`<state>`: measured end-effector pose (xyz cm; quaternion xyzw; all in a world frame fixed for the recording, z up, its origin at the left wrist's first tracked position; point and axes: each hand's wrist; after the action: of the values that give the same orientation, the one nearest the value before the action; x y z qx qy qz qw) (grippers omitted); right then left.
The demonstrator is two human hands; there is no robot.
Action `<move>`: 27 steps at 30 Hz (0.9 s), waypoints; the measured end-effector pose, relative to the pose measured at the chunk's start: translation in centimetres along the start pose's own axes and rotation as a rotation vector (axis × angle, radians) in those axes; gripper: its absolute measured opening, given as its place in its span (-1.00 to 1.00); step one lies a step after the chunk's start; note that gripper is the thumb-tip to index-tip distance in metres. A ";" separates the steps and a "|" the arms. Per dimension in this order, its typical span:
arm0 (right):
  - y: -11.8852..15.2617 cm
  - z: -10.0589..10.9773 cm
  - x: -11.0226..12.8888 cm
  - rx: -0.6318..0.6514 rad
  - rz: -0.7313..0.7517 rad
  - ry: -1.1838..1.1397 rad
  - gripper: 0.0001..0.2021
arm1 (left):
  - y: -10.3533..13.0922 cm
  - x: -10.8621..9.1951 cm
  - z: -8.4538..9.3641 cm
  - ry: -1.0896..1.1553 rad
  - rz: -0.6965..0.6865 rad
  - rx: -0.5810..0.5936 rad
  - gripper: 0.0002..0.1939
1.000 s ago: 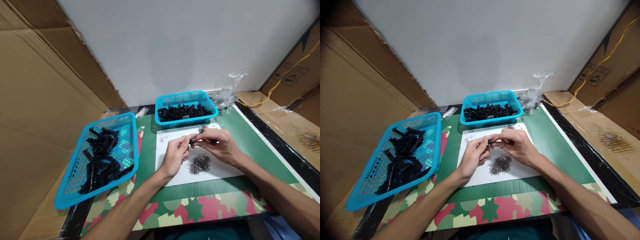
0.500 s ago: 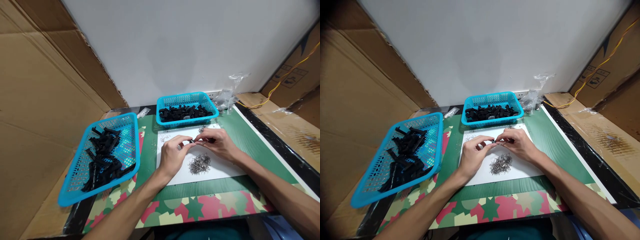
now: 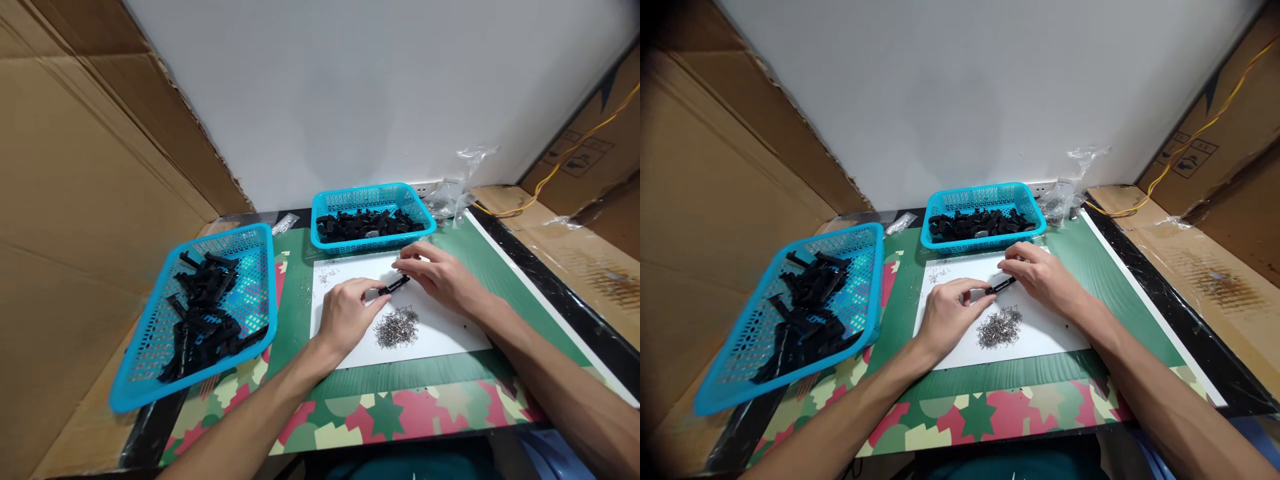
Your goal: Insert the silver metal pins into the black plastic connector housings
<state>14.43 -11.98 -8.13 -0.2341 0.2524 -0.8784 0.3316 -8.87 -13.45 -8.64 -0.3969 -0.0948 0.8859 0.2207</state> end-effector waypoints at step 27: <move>-0.7 -2.5 5.4 -0.342 -0.564 -0.333 -0.76 | 0.1 -0.3 -0.5 -0.108 -0.012 0.064 -0.86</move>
<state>9.03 -14.54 -8.30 -0.4863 0.2635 -0.8303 0.0689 -8.35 -13.68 -8.79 -0.3407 -0.0808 0.9072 0.2332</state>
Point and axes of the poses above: each hand's wrist, its own y-axis away from the middle knuckle, its own z-axis out of the back of the hand, x = y × z, and after that the axes turned 1 degree about -x, right-handed
